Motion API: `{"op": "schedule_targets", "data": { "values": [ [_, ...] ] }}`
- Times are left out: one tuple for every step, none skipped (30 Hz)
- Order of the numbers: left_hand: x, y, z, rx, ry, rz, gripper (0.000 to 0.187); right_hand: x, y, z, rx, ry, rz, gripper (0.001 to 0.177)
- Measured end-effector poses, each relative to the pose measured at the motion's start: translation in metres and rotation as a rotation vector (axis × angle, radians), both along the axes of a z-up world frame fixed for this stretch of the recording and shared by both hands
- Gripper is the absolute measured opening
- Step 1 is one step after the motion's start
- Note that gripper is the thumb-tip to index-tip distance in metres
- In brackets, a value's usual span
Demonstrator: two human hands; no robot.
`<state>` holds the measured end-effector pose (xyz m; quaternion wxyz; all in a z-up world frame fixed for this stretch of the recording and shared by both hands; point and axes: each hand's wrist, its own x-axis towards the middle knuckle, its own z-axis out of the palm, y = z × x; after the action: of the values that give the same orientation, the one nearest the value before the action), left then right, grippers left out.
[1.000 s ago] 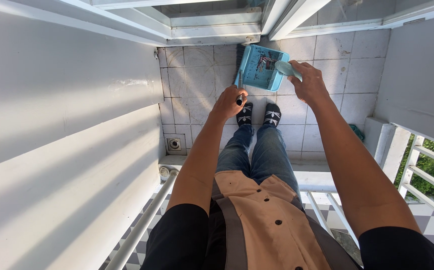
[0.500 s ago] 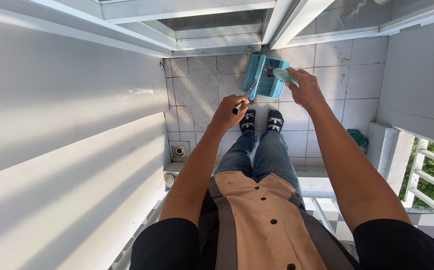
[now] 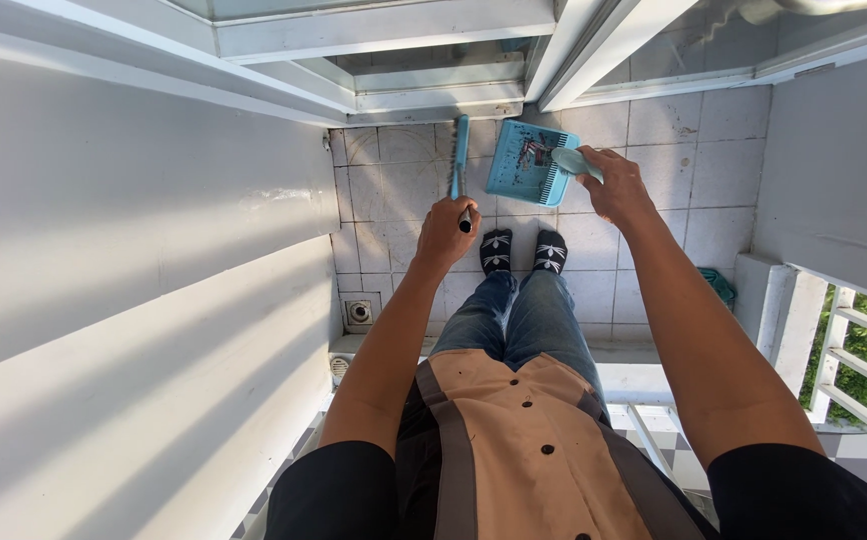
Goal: Sweeping the balcony floor and assembling a dustpan.
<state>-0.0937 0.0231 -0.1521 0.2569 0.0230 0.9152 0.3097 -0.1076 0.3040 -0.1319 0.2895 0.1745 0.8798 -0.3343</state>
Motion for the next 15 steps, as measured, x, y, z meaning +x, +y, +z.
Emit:
{"op": "schedule_targets", "data": {
  "values": [
    [-0.003, 0.000, -0.001, 0.000, -0.002, -0.001, 0.023, 0.000, 0.002, -0.003, 0.000, -0.002, -0.001, 0.048],
    [-0.006, 0.000, -0.002, -0.048, -0.010, -0.017, 0.023, 0.000, 0.004, -0.006, -0.012, 0.037, 0.009, 0.048],
    [-0.008, 0.000, -0.003, -0.094, -0.019, -0.032, 0.022, 0.001, 0.007, -0.008, -0.023, 0.074, 0.020, 0.047],
    [-0.008, 0.000, -0.007, -0.092, -0.022, -0.032, 0.022, 0.000, 0.007, -0.008, -0.021, 0.070, 0.020, 0.047],
    [-0.009, -0.001, -0.011, -0.114, -0.019, -0.040, 0.022, 0.000, 0.007, -0.008, -0.021, 0.069, 0.027, 0.047],
    [-0.009, -0.001, -0.015, -0.136, -0.015, -0.048, 0.022, -0.001, 0.007, -0.008, -0.021, 0.067, 0.033, 0.047],
    [-0.009, -0.001, -0.018, -0.134, -0.018, -0.049, 0.022, -0.002, 0.005, -0.003, -0.018, 0.064, 0.032, 0.047],
    [-0.008, 0.000, -0.021, -0.154, -0.028, -0.054, 0.023, -0.003, 0.003, 0.001, -0.013, 0.032, 0.019, 0.046],
    [-0.007, 0.001, -0.024, -0.173, -0.037, -0.058, 0.023, -0.005, 0.001, 0.005, -0.008, 0.000, 0.006, 0.046],
    [-0.007, 0.003, -0.031, -0.171, -0.038, -0.059, 0.023, -0.004, 0.002, 0.000, -0.005, -0.001, 0.005, 0.046],
    [-0.005, 0.004, -0.037, -0.174, -0.029, -0.086, 0.024, -0.003, 0.003, -0.004, -0.005, 0.035, 0.018, 0.046],
    [-0.003, 0.004, -0.043, -0.176, -0.019, -0.113, 0.025, -0.001, 0.004, -0.009, -0.004, 0.072, 0.031, 0.047],
    [-0.004, 0.007, -0.041, -0.176, -0.025, -0.113, 0.025, -0.003, 0.004, -0.008, -0.004, 0.066, 0.032, 0.047],
    [-0.004, 0.010, -0.038, -0.169, -0.052, -0.111, 0.025, -0.004, 0.005, -0.007, 0.000, 0.072, 0.043, 0.046],
    [-0.005, 0.013, -0.035, -0.164, -0.081, -0.107, 0.025, -0.004, 0.004, -0.006, 0.002, 0.077, 0.055, 0.046]
  ]
}}
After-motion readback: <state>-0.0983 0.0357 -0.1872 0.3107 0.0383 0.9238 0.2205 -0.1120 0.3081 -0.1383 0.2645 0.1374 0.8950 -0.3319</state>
